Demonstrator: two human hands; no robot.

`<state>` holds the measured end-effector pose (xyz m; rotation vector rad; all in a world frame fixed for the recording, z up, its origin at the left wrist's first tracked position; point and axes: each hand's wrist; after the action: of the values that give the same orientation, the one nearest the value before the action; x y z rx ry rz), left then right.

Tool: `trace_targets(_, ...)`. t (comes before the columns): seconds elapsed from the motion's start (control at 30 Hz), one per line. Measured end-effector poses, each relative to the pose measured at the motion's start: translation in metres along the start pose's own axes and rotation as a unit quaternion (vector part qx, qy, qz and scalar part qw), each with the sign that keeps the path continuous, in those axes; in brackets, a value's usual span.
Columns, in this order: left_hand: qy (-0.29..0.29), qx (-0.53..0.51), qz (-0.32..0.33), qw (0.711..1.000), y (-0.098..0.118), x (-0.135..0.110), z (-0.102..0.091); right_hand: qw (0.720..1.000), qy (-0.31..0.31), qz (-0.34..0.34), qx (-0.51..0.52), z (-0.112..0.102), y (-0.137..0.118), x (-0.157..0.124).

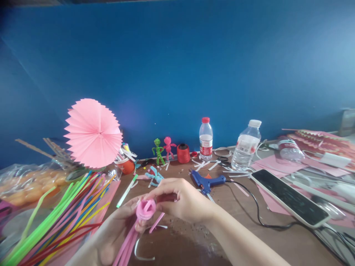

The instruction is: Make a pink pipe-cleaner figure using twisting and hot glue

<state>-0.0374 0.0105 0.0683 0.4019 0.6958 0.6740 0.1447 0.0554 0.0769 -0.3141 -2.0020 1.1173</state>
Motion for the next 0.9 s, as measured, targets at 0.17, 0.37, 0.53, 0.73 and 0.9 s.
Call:
trace_targets(0.17, 0.005, -0.021, 0.011, 1.000, -0.0012, 0.0017, 0.0000, 1.000, -0.001, 0.001, 0.006, -0.0001, 0.0003, 0.0005)
trace_targets(0.37, 0.028, -0.011, 0.044, 0.999, -0.0023, 0.0003, 0.0019, 1.000, 0.006, 0.014, 0.001, 0.0000, 0.0026, 0.0004)
trace_targets(0.53, 0.055, 0.023, 0.058, 0.996, -0.0033, 0.0007, 0.0002, 0.999, 0.014, 0.021, 0.021, 0.0013, 0.0009, 0.0009)
trace_targets(0.73, 0.067, 0.052, 0.097, 0.992, -0.0036, 0.0021, 0.0036, 0.998, 0.031, 0.044, 0.034, 0.0022, -0.0032, 0.0033)
trace_targets(0.9, 0.130, 0.094, 0.150, 0.976, -0.0060, 0.0017, 0.0058, 0.995, 0.058, 0.054, 0.065, 0.0063, 0.0000, 0.0045)
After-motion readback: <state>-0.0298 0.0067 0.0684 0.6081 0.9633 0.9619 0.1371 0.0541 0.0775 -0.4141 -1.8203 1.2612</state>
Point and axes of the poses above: each hand's wrist, its own x-axis towards the middle knuckle, its own z-axis out of the palm, y = z × x, and after that the axes turned 15 degrees about -z, right-handed
